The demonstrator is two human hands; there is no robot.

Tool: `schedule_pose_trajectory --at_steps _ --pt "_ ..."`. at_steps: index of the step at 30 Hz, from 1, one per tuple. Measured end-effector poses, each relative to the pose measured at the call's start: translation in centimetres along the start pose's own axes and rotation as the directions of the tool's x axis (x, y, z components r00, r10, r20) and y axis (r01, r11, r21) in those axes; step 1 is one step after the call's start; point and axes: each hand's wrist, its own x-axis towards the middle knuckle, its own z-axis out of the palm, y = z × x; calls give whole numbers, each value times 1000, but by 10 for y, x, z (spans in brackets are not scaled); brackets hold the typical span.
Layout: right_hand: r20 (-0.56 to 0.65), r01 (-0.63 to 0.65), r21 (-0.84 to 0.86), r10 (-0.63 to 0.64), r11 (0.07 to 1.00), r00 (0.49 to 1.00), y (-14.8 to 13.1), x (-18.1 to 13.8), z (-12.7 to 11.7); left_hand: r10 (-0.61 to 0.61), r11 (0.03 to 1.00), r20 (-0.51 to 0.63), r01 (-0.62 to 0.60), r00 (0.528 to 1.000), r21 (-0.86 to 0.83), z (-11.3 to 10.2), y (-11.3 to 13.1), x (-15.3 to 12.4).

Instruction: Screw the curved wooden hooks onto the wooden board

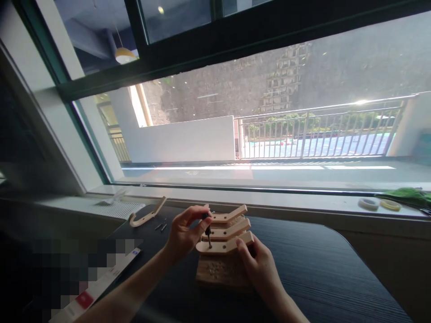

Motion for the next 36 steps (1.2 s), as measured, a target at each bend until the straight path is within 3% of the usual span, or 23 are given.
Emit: schedule_pose_trajectory --at_steps 4,9,12,26,36 --pt "-2 1 -27 -2 1000 1000 -1 -1 0 -33 997 26 35 999 -74 1 2 1" --pt "-10 1 -36 -2 999 1000 -2 0 0 94 992 -52 -89 994 93 0 5 6" --pt "-11 1 -21 -1 1000 1000 -2 1 0 113 987 -76 -104 991 120 -1 7 7" --pt "5 -8 -40 9 999 1000 -5 -1 -2 72 997 26 -73 997 40 -2 12 11" --pt "-9 -11 -13 11 1000 1000 -7 -2 -2 132 981 -76 -119 988 151 4 10 6"
